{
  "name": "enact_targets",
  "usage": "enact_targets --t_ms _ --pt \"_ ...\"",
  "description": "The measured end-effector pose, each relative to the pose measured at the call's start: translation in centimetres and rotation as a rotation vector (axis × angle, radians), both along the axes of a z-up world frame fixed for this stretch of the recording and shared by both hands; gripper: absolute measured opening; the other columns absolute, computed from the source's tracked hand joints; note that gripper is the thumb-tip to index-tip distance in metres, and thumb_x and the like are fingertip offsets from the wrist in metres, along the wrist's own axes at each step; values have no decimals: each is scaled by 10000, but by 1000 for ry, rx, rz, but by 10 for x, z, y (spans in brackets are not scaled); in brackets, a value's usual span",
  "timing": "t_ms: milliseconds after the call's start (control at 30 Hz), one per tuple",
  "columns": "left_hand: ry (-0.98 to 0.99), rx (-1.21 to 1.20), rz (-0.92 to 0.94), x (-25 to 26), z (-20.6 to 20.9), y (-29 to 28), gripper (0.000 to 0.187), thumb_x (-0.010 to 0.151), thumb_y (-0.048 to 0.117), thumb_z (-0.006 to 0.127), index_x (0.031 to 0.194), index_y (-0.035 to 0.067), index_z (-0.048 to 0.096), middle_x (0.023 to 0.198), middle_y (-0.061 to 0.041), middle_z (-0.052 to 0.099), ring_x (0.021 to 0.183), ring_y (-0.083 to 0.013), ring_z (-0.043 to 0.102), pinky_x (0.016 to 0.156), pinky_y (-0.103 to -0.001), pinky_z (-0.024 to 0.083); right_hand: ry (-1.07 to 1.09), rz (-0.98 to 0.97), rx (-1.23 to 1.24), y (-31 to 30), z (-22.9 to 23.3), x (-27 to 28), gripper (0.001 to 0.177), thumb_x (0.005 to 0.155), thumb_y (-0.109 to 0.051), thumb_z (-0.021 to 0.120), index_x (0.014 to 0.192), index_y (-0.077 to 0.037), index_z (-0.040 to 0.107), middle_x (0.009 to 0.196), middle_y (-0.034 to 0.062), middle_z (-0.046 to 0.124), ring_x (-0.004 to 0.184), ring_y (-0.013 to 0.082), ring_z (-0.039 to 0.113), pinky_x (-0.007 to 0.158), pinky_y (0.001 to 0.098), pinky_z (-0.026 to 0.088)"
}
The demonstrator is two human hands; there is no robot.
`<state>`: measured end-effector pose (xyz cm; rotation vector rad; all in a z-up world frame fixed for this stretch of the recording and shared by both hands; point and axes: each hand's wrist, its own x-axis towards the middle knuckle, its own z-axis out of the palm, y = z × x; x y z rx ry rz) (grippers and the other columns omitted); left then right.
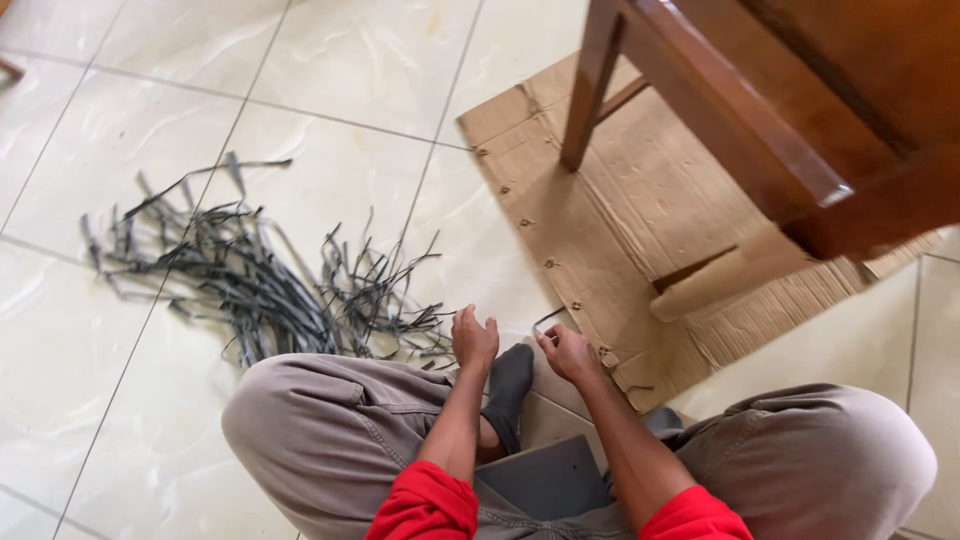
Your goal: Wrapping the legs of a wooden chair with black plastic strips for protection or decoration
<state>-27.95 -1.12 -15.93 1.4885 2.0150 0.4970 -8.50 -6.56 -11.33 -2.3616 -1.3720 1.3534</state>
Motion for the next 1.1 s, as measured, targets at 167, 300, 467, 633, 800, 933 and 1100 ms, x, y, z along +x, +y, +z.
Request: enact_targets --t_ms 167,300,467,633,800,933,1100 --pt "64 43 172 -30 3 -4 380 824 253 708 1188 149 678 1240 -126 564 1192 -390 618 1029 -465 502 -21 50 14 -1 -5 1 437 936 -562 593 1175 -231 749 1107 41 802 1161 328 705 1007 512 542" --pt "23 45 151 -33 11 -4 374 819 220 710 1190 172 705 1395 -161 469 1286 -433 562 1080 -488 471 -21 63 40 -1 -10 3 429 931 -559 615 1158 -224 759 1077 62 804 1135 352 711 977 533 548" --pt "-2 -61 111 -28 33 -5 439 864 186 632 1299 193 694 1567 -171 370 1279 -462 569 1078 -526 488 -21 53 -4 2 -8 3 430 934 -557 606 1190 -243 750 1116 52 797 1179 340 694 1009 515 538" --pt "-11 6 22 -30 1 -3 410 876 126 587 1253 15 704 1542 -237 442 1307 -480 551 1106 -521 456 -30 43 -11 0 -7 2 416 935 -542 607 1191 -246 748 1119 49 797 1181 340 693 1015 521 536" --pt "-76 74 -54 -30 -41 0 404 880 93 586 1236 -84 652 1370 -258 589 1306 -401 579 1138 -437 435 -24 36 -11 3 -11 4 384 929 -563 603 1165 -300 753 1071 -2 803 1141 305 713 996 503 549" --pt "-127 153 -150 -5 -12 3 320 895 36 612 1185 -80 684 1255 -249 658 1232 -398 634 1090 -449 474 -14 18 15 3 -13 4 366 937 -545 605 1154 -290 753 1054 -8 807 1095 270 735 963 484 568" --pt "-445 406 -490 38 15 3 179 855 96 753 1022 33 771 1055 -182 762 1064 -363 724 942 -440 564 575 -605 111 15 13 -7 400 1040 -449 522 1136 -93 676 889 -44 723 718 38 645 556 165 478"
